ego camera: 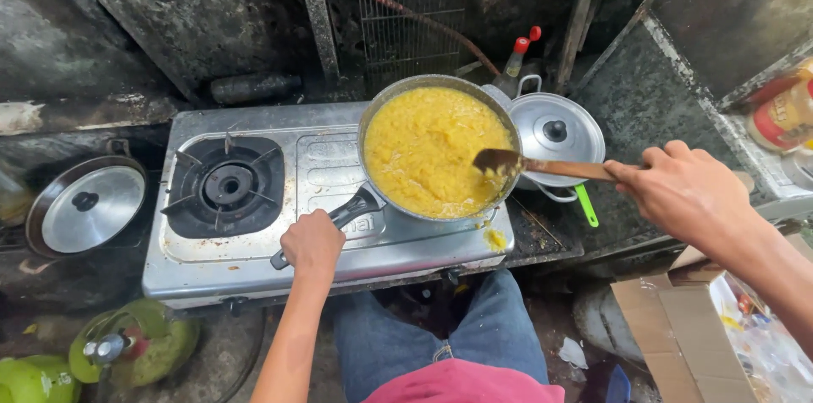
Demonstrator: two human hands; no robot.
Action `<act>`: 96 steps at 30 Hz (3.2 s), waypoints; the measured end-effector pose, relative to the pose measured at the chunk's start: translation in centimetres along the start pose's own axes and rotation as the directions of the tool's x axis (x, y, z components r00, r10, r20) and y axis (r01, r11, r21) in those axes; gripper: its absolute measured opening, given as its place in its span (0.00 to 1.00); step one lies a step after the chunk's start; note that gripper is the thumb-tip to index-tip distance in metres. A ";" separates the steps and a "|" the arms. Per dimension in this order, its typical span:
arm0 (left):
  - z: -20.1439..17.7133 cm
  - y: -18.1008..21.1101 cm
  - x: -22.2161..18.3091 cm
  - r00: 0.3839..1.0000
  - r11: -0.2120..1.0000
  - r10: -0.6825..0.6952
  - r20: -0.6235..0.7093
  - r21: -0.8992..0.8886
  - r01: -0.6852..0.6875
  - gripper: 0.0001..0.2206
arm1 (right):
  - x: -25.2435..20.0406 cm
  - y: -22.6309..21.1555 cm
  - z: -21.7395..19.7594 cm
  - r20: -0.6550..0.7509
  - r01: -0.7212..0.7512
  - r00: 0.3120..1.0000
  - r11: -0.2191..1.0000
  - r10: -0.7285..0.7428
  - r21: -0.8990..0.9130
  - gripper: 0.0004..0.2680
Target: Stirring a thick yellow mixture in a pan on a gas stove using a wooden spatula to ensure even cooking.
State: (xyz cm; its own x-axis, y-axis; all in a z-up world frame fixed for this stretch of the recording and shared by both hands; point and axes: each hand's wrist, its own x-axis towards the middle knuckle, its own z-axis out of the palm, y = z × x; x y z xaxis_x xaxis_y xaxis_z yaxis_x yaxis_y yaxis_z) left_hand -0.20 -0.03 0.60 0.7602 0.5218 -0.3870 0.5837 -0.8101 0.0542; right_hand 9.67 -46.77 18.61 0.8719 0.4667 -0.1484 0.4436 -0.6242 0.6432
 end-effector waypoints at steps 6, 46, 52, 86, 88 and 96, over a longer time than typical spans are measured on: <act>0.0 0.0 0.1 1.000 1.000 -0.002 0.025 -0.004 0.002 0.08 | 3.7 -3.7 -1.1 0.249 0.142 0.955 0.985 -0.162 0.098 0.20; -0.8 -0.1 -1.1 0.989 0.989 0.095 -0.117 -0.100 -0.107 0.10 | 3.7 -5.4 4.1 0.325 -0.354 0.926 -0.143 -0.194 0.924 0.17; 0.1 -0.2 0.1 1.000 1.000 0.014 0.019 0.013 -0.014 0.09 | 0.8 -1.1 -2.0 0.412 -0.341 0.908 0.442 -0.074 0.830 0.16; 0.1 -0.5 -0.4 0.989 0.987 0.103 -0.109 -0.113 -0.115 0.08 | 11.2 -12.3 6.6 0.007 -0.223 0.941 0.602 0.339 0.766 0.13; -0.6 -0.3 -0.2 0.985 0.985 0.109 -0.130 -0.123 -0.125 0.08 | 11.4 -12.2 7.5 0.000 -0.225 0.933 0.584 0.359 0.780 0.13; -1.3 -0.1 -1.4 0.989 0.987 0.097 -0.114 -0.119 -0.111 0.08 | 9.2 -13.0 10.5 -0.368 -0.078 0.848 0.777 0.381 0.625 0.11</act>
State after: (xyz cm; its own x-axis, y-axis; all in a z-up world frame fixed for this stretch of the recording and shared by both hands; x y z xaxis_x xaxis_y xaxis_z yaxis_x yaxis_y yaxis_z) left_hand -0.97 -0.37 2.37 0.8410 0.4678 -0.2719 0.5257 -0.8253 0.2061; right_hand 14.07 -40.90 1.01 0.8321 0.3889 0.3954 0.4066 -0.9126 0.0419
